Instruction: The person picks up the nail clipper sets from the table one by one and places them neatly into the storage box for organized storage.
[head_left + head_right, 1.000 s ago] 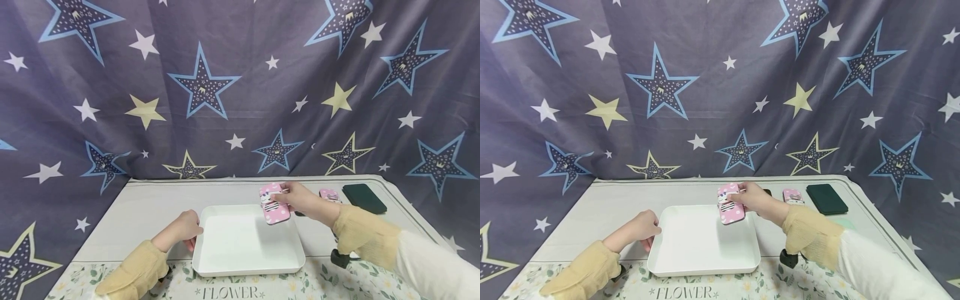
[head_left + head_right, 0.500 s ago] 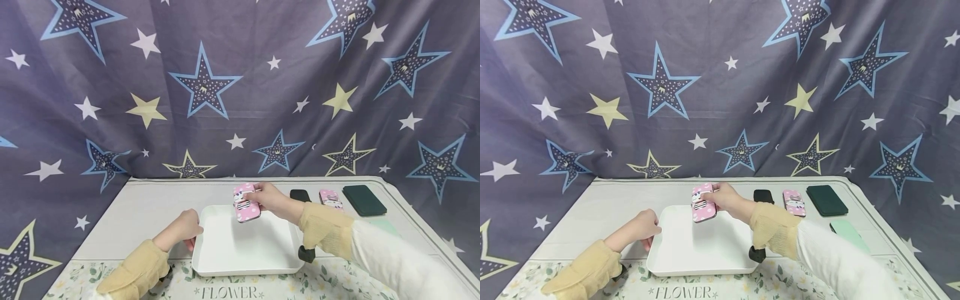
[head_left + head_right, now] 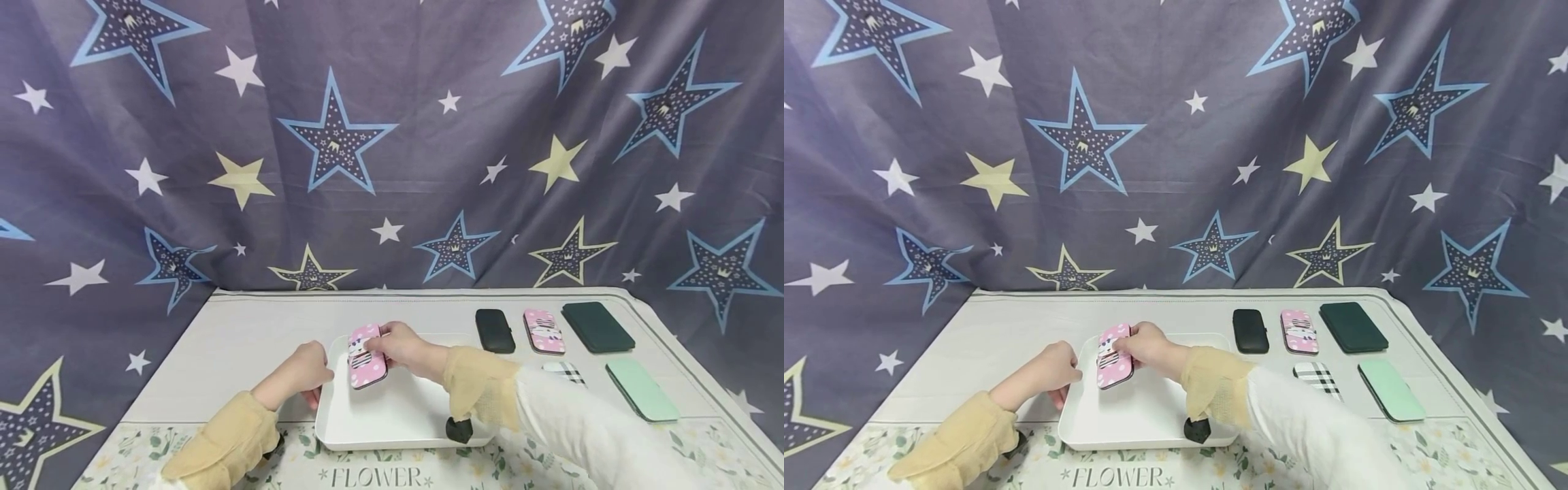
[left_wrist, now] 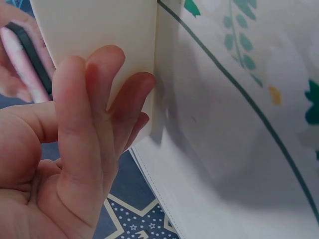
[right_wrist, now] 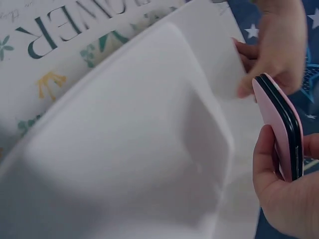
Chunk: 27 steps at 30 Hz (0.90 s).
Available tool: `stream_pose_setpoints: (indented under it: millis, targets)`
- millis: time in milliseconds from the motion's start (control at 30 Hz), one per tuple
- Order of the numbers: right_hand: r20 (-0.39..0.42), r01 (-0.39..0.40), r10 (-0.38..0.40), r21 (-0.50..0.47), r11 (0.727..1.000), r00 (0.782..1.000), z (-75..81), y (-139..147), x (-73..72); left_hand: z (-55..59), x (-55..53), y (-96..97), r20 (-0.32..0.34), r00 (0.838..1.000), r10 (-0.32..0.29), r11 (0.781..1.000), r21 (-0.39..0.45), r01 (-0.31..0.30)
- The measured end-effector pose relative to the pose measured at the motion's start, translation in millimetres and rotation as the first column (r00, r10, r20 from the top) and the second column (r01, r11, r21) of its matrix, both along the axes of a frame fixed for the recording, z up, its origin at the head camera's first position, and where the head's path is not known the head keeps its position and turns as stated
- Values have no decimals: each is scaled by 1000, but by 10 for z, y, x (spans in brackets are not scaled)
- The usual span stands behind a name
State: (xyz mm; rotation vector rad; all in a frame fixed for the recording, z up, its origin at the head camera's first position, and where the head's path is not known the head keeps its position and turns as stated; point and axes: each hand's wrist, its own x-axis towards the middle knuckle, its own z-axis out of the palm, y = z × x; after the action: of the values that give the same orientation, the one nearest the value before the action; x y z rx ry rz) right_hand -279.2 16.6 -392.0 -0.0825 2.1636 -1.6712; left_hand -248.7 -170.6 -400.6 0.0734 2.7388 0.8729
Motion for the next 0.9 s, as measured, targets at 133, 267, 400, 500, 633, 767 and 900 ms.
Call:
stream_pose_setpoints:
  millis: [133, 267, 400, 500, 633, 767, 900]
  targets:
    - [-29, 3, -1, 48, 999, 1000, -130, -113, 2, 8, 3, -1, -11, 1000, -4, 1000, -7, 4]
    - [-27, -6, 7, 70, 998, 1000, -215, -195, 3, 19, 9, 7, -24, 1000, -10, 1000, -19, 9]
    - [-10, -2, 3, 89, 996, 1000, -262, -228, 6, 32, 12, 29, -29, 1000, -8, 1000, -13, 8]
    - [2, 4, -4, 86, 996, 1000, -289, -235, 8, 38, 12, 44, -31, 999, -10, 1000, -6, 10]
    - [16, 5, -6, 54, 999, 1000, -320, -249, 13, 38, 10, 52, -29, 999, -20, 1000, -1, 20]
    - [12, 0, -1, 35, 999, 1000, -344, -279, 18, 38, 15, 44, -32, 999, -19, 1000, -1, 19]
    - [5, -1, 1, 43, 999, 1000, -356, -306, 29, 39, 26, 31, -30, 999, -10, 1000, -3, 10]
